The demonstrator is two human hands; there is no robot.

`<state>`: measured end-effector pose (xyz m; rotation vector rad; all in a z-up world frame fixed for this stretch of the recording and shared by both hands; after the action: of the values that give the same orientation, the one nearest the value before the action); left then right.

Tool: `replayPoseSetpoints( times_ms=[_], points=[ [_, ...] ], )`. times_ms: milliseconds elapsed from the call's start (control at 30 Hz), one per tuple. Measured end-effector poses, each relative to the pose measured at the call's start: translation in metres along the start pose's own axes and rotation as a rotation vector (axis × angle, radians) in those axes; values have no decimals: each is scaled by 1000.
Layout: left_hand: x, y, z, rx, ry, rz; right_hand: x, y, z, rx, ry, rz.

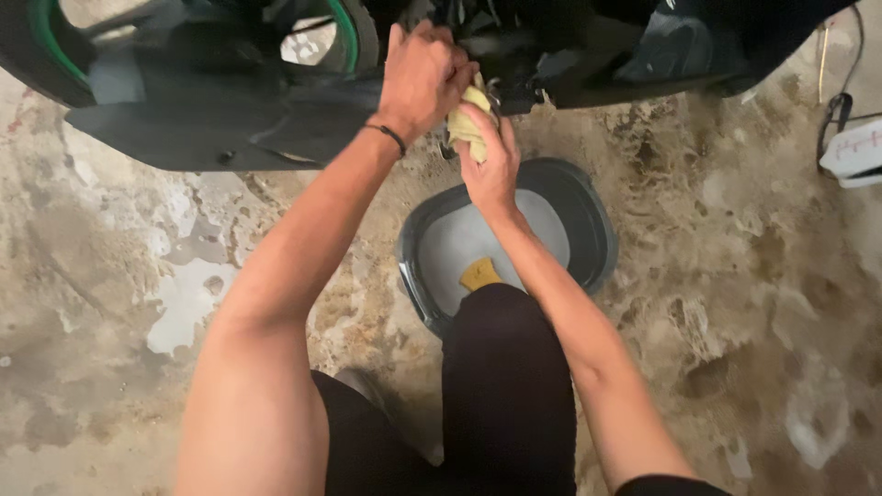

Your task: The person kneels on the floor and wipes the lower fairing and front wheel area of a motorcycle using a yellow cloth. They repeatedly dip the cloth into a bucket of water to clean the vehicle's surfaces.

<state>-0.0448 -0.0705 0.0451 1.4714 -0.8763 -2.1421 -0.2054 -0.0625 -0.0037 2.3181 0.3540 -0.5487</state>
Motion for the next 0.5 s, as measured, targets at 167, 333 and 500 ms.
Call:
replayPoseSetpoints(
  times_ms=[167,333,500],
  points=[
    [-8,-1,-8,53,-71,-77,5,-1,30,131,219,39],
    [-8,1,-11,107,-121,-223,26,-5,71,629,1061,-22],
    [6,-1,-2,17,-112,-203,38,-12,90,838,1572,-23]
  ],
)
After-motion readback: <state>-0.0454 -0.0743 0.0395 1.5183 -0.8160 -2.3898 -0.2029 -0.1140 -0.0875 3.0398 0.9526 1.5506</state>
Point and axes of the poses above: each hand's wrist, its own y-axis towards the middle knuckle, its own x-axis out of the palm, z = x × y, the point moved 6 cm from there along y, towards the middle knuckle, and after that the axes turned 6 degrees about x, right-handed, at the moved point
